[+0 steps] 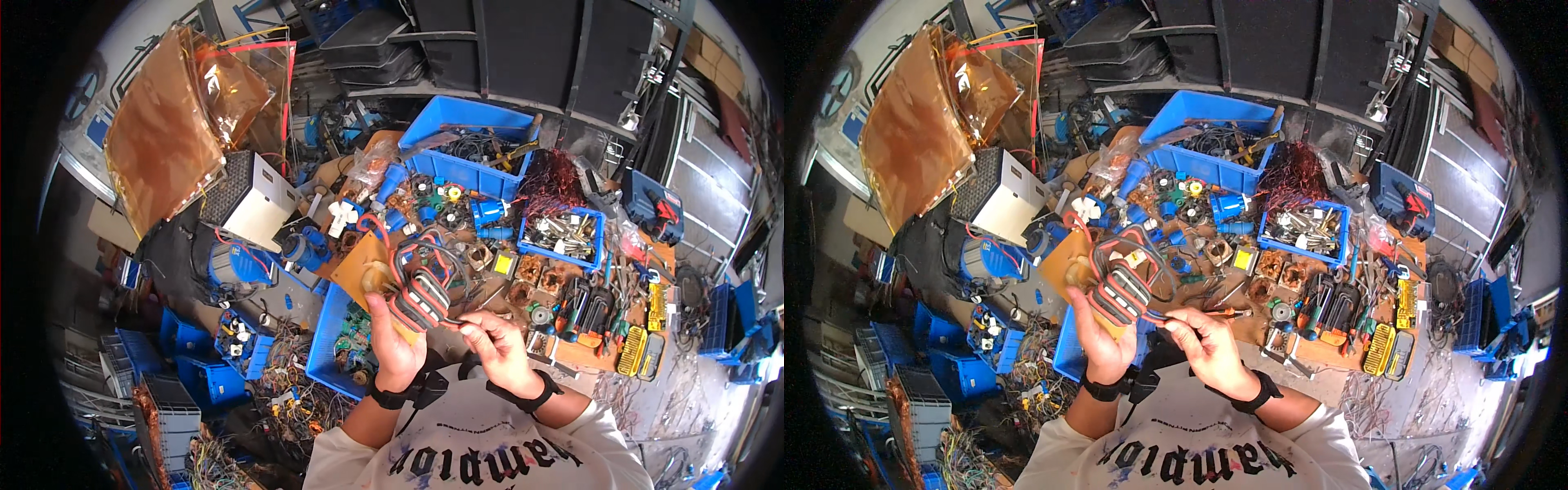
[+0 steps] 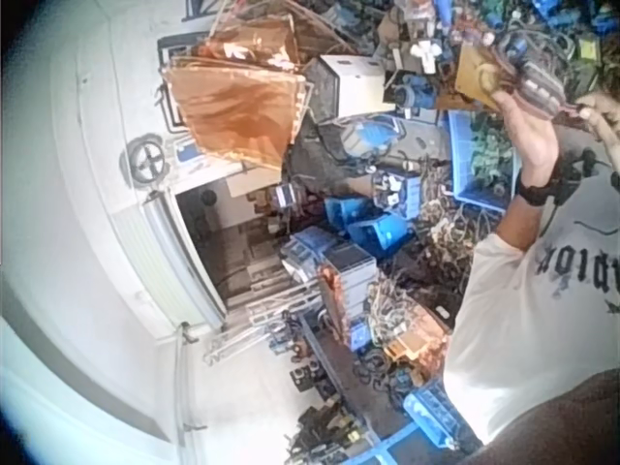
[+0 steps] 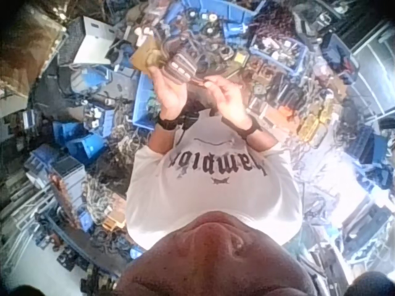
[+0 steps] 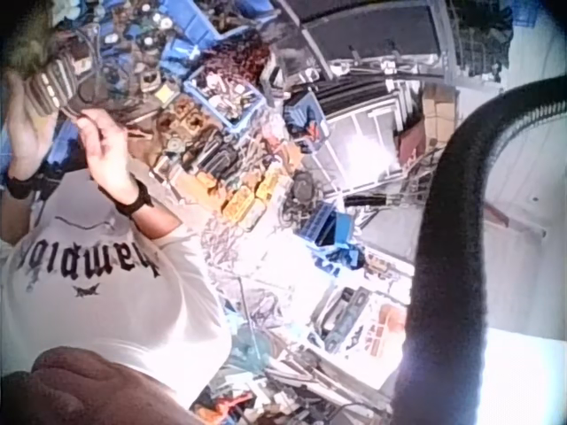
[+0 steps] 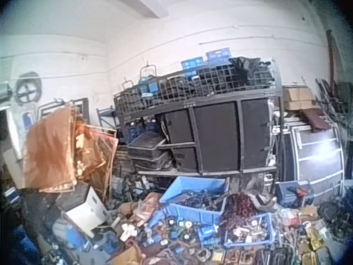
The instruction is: The person holds a yellow circuit board with attached red and black wires in a cluttered workshop. They repeatedly inspect the connections, twist the wires, and adjust the components on the board using their hands. The person manipulates the board and wires throughout the clip without using external tools.
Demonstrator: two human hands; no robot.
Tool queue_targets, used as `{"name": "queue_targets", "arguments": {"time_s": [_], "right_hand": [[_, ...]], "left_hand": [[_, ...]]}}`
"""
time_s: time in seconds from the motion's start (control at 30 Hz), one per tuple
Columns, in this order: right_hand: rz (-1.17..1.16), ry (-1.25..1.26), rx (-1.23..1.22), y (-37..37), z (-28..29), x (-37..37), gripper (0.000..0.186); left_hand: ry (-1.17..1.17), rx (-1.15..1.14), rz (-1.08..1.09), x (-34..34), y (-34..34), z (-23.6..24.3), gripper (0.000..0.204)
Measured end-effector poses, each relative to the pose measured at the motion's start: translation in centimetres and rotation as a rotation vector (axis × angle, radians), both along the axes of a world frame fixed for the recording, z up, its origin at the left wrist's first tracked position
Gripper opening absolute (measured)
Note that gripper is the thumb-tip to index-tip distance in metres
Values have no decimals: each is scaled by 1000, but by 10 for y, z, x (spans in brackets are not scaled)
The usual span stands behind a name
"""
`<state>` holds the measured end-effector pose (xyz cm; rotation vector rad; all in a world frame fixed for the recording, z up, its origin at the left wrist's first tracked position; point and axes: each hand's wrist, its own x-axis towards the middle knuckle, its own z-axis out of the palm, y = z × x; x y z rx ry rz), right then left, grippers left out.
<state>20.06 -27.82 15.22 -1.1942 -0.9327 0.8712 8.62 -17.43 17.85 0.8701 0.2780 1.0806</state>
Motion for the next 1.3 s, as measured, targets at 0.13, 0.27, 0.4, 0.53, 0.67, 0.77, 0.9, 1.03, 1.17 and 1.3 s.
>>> {"name": "queue_targets", "arguments": {"time_s": [0.13, 0.27, 0.4, 0.53, 0.67, 0.77, 0.9, 1.03, 1.17, 1.3], "right_hand": [[32, 60, 14, 0, 4, -4, 19], [47, 100, 1, 2, 4, -8, 20], [33, 45, 28, 7, 9, -11, 18], [75, 76, 62, 12, 5, -11, 16], [105, 84, 22, 14, 9, -13, 13], [151, 81, 17, 16, 2, -13, 13], [150, 2, 17, 15, 5, -16, 15], [138, -145, -6, 18, -8, -20, 19], [179, -149, -141, 20, -8, -16, 18], [101, -170, -25, 38, 1, -28, 13]], "left_hand": [[16, -43, 12, -3, -3, 0, 64], [85, -26, 44, -4, -7, 3, 65], [84, 23, 13, -10, -8, -3, 65], [131, 14, 119, 1, -15, -10, 63], [114, 91, 80, -7, -10, -17, 64], [149, 91, 134, -6, -11, -9, 65], [118, 85, 87, -14, -5, -8, 67], [113, 73, 88, -22, 5, -6, 68], [132, 31, 189, -24, 15, -10, 68], [162, 17, 125, -36, 26, -22, 66]]}}
